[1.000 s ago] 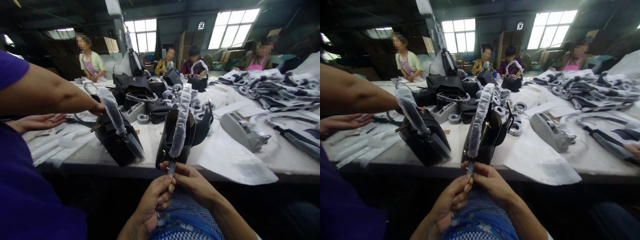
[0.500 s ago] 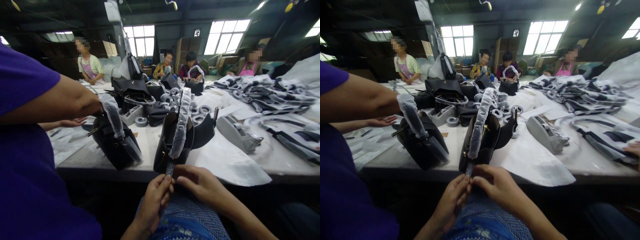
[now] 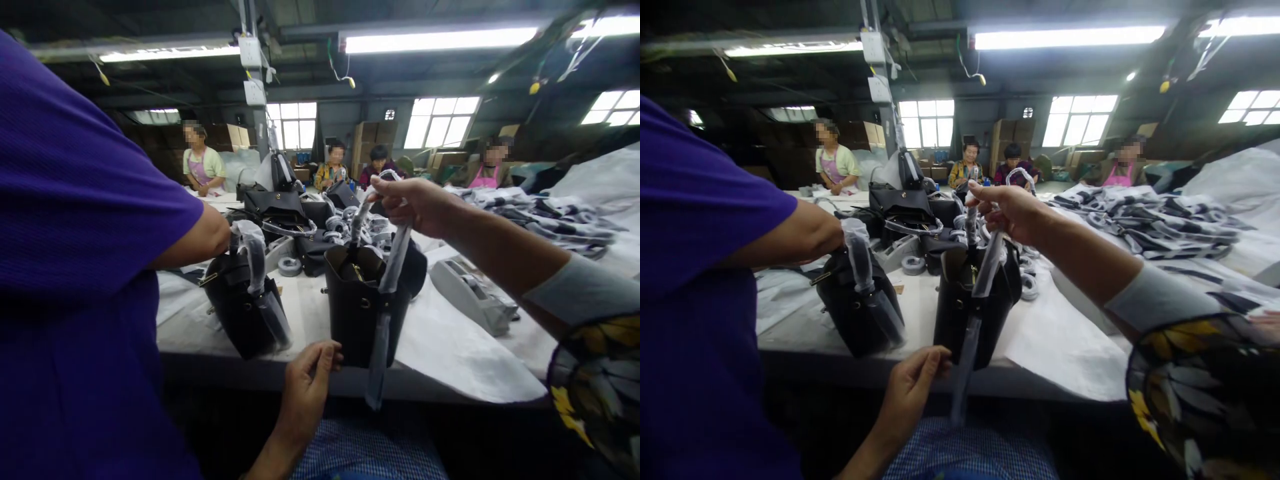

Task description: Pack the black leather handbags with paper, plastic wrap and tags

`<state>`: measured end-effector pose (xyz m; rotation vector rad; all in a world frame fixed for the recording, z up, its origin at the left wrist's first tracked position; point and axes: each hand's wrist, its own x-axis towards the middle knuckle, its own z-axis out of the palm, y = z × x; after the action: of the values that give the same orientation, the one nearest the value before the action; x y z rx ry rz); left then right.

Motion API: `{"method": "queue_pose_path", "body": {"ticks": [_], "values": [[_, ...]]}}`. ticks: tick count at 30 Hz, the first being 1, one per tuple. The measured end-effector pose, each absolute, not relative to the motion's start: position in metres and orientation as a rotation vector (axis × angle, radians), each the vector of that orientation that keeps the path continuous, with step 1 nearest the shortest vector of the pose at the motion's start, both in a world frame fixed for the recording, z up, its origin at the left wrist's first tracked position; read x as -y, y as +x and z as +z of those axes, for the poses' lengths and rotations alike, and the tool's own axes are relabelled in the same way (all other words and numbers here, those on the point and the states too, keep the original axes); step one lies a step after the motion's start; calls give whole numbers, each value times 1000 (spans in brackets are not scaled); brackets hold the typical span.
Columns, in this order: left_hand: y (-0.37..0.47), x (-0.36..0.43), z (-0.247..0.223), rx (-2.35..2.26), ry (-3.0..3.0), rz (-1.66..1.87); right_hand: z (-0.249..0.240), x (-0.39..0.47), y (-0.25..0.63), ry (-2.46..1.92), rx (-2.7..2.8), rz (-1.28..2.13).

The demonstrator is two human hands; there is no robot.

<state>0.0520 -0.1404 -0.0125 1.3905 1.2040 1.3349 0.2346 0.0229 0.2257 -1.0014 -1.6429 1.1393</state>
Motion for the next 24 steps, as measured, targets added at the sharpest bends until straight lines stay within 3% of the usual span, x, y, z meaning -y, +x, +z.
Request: {"method": "queue_pose_path", "body": {"ticks": [6, 10, 18, 24], "values": [[24, 116, 2, -1461, 1410, 1761, 287, -36, 252, -1082, 1902, 838], [21, 103, -8, -1520, 1521, 1772, 294, -46, 256, -1024, 2026, 766], [58, 113, -46, -1208, 1235, 1415, 217, -82, 245, -928, 2120, 641], [66, 107, -56, -1249, 1079, 1481, 160, -46, 256, -1027, 1912, -48]]}}
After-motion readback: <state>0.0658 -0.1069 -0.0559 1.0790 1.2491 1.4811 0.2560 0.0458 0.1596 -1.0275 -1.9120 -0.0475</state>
